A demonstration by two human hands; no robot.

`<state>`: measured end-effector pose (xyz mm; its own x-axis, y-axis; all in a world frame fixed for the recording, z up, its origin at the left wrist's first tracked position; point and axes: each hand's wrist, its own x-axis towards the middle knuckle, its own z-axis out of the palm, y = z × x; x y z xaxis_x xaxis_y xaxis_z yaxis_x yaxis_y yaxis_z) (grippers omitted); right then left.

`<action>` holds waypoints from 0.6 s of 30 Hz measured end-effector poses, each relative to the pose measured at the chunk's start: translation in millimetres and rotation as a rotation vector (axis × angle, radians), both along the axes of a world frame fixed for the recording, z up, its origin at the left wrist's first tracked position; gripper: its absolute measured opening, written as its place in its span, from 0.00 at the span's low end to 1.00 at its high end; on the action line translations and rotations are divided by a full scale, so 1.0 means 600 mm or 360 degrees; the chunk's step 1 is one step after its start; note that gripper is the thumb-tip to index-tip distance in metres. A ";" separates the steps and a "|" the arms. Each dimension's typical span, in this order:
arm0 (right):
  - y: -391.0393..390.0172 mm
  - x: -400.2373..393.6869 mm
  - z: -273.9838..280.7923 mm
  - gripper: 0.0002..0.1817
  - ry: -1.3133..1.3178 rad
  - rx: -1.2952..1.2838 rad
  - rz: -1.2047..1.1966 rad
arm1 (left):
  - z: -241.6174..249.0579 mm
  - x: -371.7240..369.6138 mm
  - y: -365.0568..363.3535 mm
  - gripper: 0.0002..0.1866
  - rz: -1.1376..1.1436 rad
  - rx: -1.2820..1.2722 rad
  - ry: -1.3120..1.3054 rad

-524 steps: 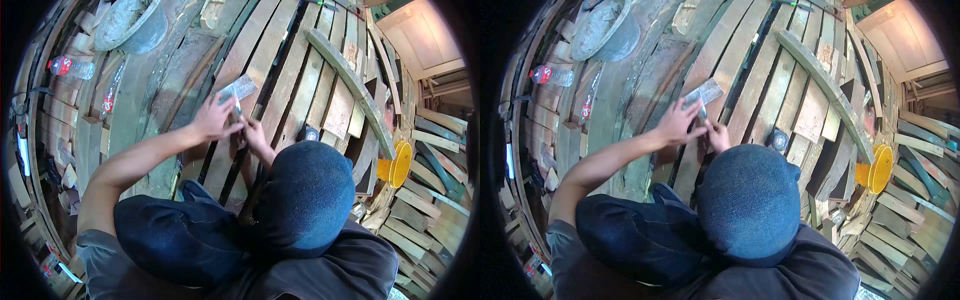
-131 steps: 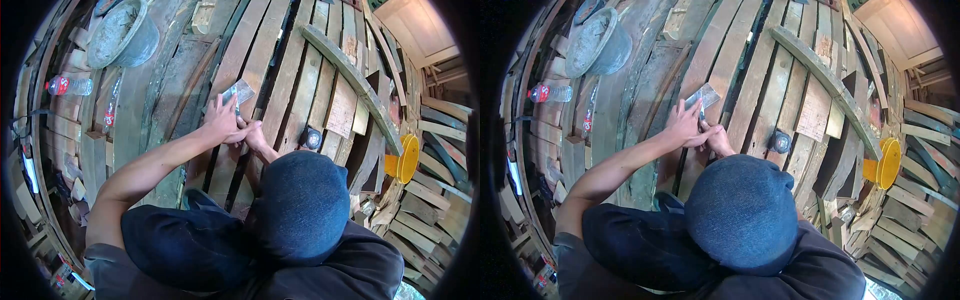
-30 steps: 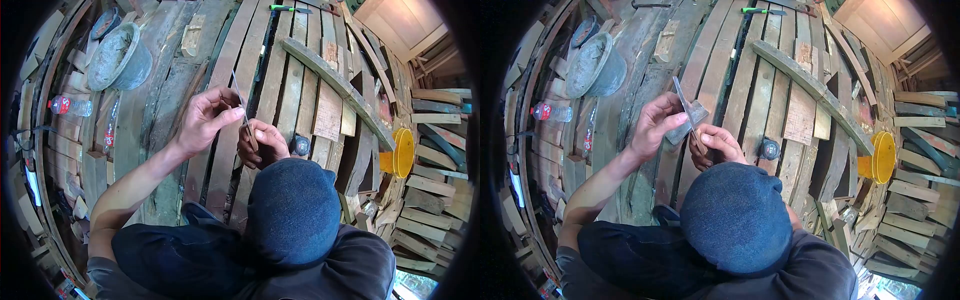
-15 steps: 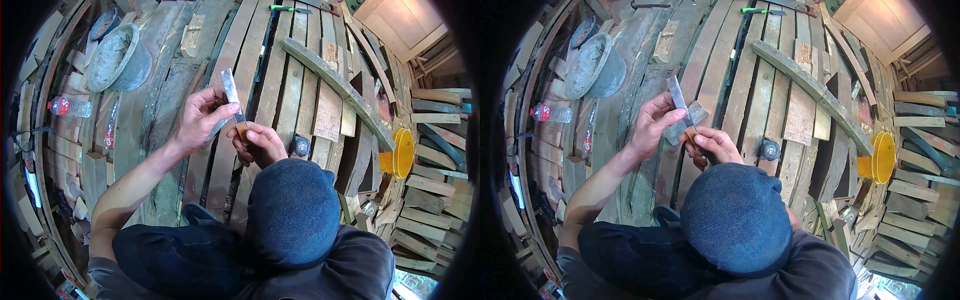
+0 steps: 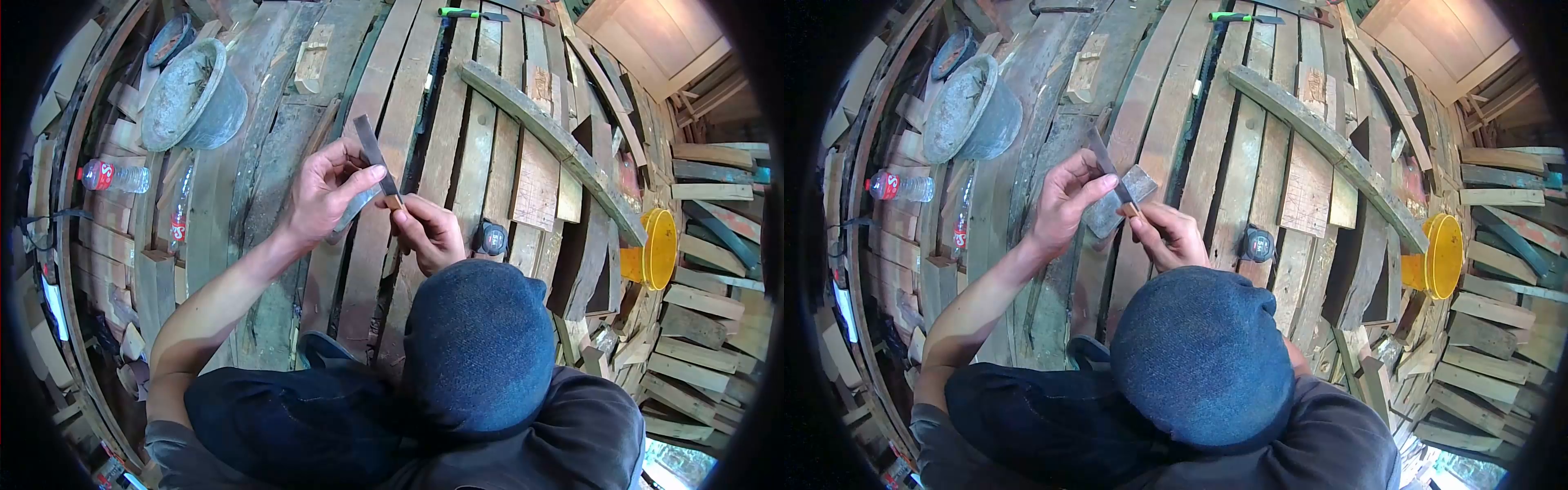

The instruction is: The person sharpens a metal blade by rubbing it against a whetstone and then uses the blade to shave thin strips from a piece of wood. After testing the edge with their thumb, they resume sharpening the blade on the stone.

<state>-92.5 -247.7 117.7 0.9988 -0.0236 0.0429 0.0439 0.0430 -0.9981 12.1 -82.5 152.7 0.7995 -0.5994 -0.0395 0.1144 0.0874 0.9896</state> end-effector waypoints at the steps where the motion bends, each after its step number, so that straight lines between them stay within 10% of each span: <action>1: -0.002 0.003 -0.001 0.13 -0.0154 -0.0243 -0.0075 | -0.001 0.000 0.000 0.07 0.0002 0.0019 0.0013; 8: -0.003 0.006 -0.010 0.20 -0.0590 -0.1209 -0.0651 | -0.012 -0.002 -0.002 0.09 0.0122 0.0023 0.0063; 18: -0.004 -0.001 -0.004 0.18 -0.0643 -0.1174 -0.0732 | 0.005 -0.010 -0.013 0.06 0.0191 -0.0007 -0.0007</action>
